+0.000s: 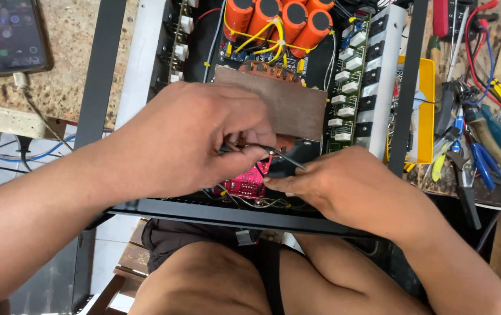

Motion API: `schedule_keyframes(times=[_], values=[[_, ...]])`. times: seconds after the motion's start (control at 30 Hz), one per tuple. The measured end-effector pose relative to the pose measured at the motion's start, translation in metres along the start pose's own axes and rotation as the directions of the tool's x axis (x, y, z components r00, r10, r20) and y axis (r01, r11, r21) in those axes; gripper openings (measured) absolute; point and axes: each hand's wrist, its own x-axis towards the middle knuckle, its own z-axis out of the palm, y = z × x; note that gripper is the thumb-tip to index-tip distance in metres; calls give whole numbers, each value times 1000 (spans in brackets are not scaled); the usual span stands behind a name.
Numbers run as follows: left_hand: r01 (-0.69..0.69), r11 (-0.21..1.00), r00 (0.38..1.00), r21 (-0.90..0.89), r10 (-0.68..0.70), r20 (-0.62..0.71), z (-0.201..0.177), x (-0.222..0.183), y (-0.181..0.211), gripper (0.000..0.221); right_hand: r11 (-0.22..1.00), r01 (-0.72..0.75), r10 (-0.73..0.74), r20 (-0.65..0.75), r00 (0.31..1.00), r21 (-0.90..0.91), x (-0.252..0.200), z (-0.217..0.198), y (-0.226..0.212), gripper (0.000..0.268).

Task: Soldering wires to a transformer and circuit board inside an audio amplifier chassis, including trimming wires with pliers.

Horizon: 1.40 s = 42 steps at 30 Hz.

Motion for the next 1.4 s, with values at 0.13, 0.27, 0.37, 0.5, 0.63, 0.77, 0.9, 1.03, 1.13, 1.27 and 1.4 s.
schedule_keyframes(times=[0.13, 0.27, 0.37, 0.5, 0.63, 0.77, 0.9, 1.03, 1.13, 1.27, 1.4], values=[[-26, 998, 1000, 61, 26, 13, 4, -2, -5, 6, 998, -62, 62, 23, 998, -15, 8, 9, -2, 59], [-44, 995, 999, 84, 42, 18, 6, -2, -7, 6, 994, -14, 14, -3, 1000, -111, 8, 13, -2, 48], [-7, 995, 1000, 99, 5, 26, 5, -2, -5, 9, 987, -92, 84, -68, 994, -129, 9, 13, -9, 26], [26, 997, 999, 76, -28, 18, 4, -3, -3, 9, 945, -254, 200, -249, 948, -207, 16, 16, -18, 42], [40, 996, 999, 81, -40, 2, 4, -2, -2, 11, 911, -337, 267, -282, 921, -238, 23, 27, -12, 41], [41, 996, 999, 80, -42, 6, 4, -2, -2, 10, 885, -393, 311, -311, 898, -251, 27, 51, 6, 41], [0, 997, 1000, 78, 0, 3, 4, -3, -3, 12, 887, -396, 320, -301, 899, -240, 24, 54, 11, 34], [-42, 993, 999, 111, 45, -20, 5, -5, -6, 14, 971, -142, 128, -84, 988, -193, 11, 23, -4, 29], [-34, 992, 999, 118, 32, 17, 6, -6, -7, 17, 979, -53, 13, -205, 979, -195, 8, 28, -2, 32], [-57, 989, 998, 138, 55, 15, 6, -5, -7, 16, 947, -56, -14, -215, 976, -316, 11, 34, 1, 35], [-101, 981, 994, 163, 106, -20, 12, -6, -10, 18, 885, -91, 7, -181, 983, -457, 15, 34, -2, 34]])
